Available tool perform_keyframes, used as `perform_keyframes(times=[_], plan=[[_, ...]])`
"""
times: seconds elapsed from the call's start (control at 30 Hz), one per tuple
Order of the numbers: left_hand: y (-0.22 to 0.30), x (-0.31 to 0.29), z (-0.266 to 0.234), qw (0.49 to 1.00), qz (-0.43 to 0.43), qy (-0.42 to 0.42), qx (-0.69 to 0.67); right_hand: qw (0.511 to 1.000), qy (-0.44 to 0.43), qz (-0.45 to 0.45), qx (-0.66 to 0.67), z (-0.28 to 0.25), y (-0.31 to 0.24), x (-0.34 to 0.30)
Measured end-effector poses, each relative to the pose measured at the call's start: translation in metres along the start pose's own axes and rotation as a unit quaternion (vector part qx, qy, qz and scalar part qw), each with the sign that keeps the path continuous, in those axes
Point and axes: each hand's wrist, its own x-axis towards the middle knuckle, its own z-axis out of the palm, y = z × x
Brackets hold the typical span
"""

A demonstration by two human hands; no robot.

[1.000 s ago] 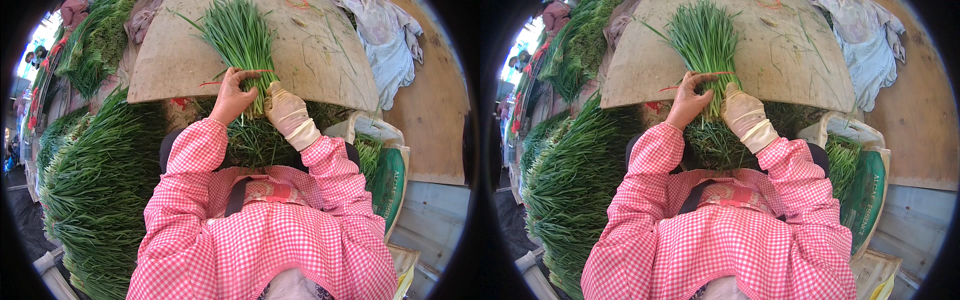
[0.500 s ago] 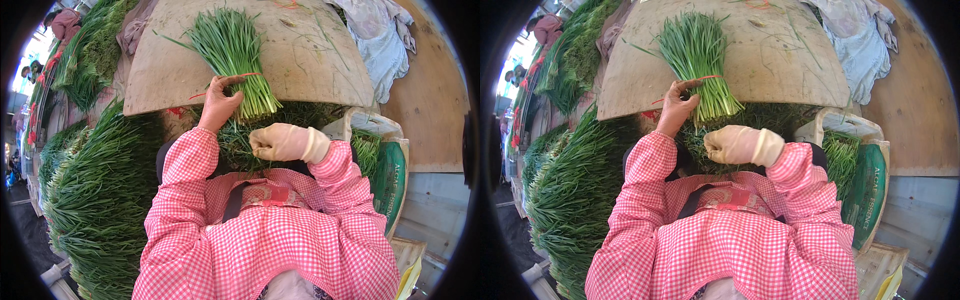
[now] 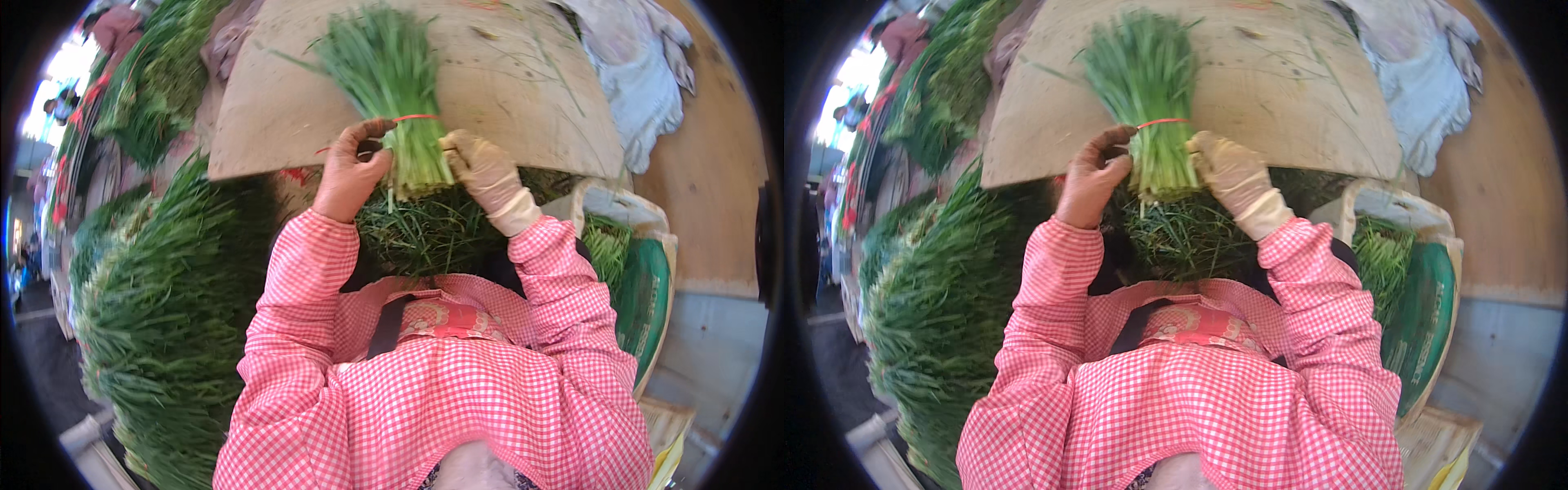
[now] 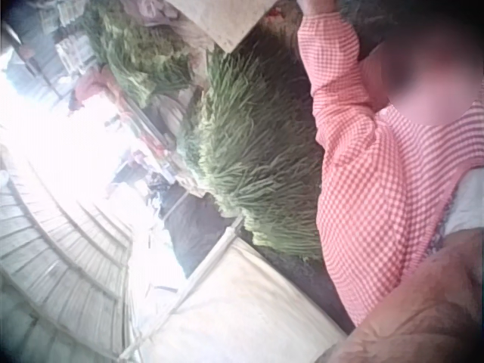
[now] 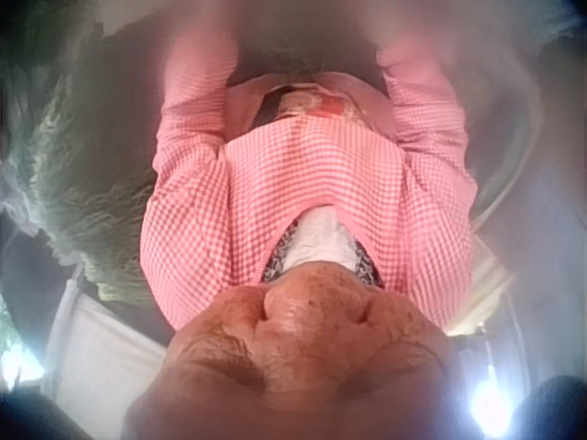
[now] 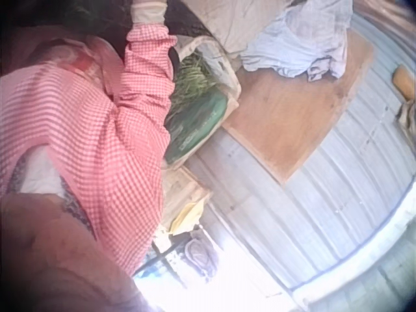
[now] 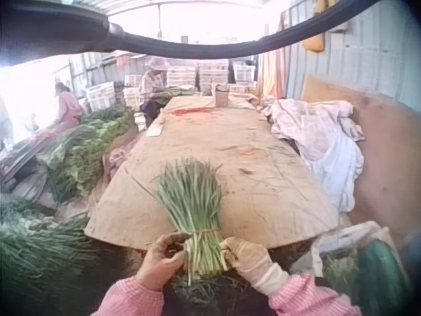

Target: The person bundles chives by hand, wrapping rubber bands around the stalks, and placing the finished bundles into a plastic crate.

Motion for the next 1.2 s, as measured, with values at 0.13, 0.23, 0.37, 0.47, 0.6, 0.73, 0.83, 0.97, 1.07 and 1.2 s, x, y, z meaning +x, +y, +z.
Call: perform_keyframes(times=[0.13, 0.23, 0.37, 0.47, 0.6, 0.73, 0.83, 0.97, 1.07, 1.2], plan=[[0.023, -0.035, -0.068, 0.983, 0.088, 0.128, -0.096, 0.997, 0.025, -0.062, -0.026, -0.01, 0.007, -0.001], [-0.049, -0.065, -0.147, 0.954, 0.043, 0.286, -0.073, 0.94, -0.102, 0.149, 0.291, -0.016, 0.022, -0.011], [-0.187, -0.145, -0.19, 0.885, -0.141, 0.424, -0.132, 0.827, -0.12, 0.174, 0.521, -0.053, 0.017, -0.018], [-0.289, -0.188, -0.181, 0.865, -0.274, 0.395, -0.148, 0.757, -0.065, 0.155, 0.631, -0.081, 0.008, -0.032], [-0.334, -0.188, -0.157, 0.83, -0.323, 0.411, -0.193, 0.771, 0.057, 0.112, 0.624, -0.096, -0.044, -0.037], [-0.372, -0.16, -0.158, 0.895, -0.264, 0.357, 0.036, 0.713, -0.002, 0.001, 0.701, -0.125, -0.089, -0.033], [-0.35, -0.142, -0.153, 0.919, -0.226, 0.301, 0.118, 0.662, -0.053, -0.056, 0.746, -0.148, -0.108, -0.023], [-0.392, -0.141, -0.172, 0.905, -0.313, 0.288, -0.018, 0.598, -0.176, -0.072, 0.778, -0.17, -0.122, -0.001], [-0.417, -0.151, -0.176, 0.894, -0.316, 0.315, -0.048, 0.718, -0.186, 0.092, 0.665, -0.154, -0.08, -0.018], [-0.419, -0.126, -0.186, 0.864, -0.371, 0.319, -0.12, 0.903, -0.324, 0.275, 0.067, -0.116, -0.084, -0.03]])
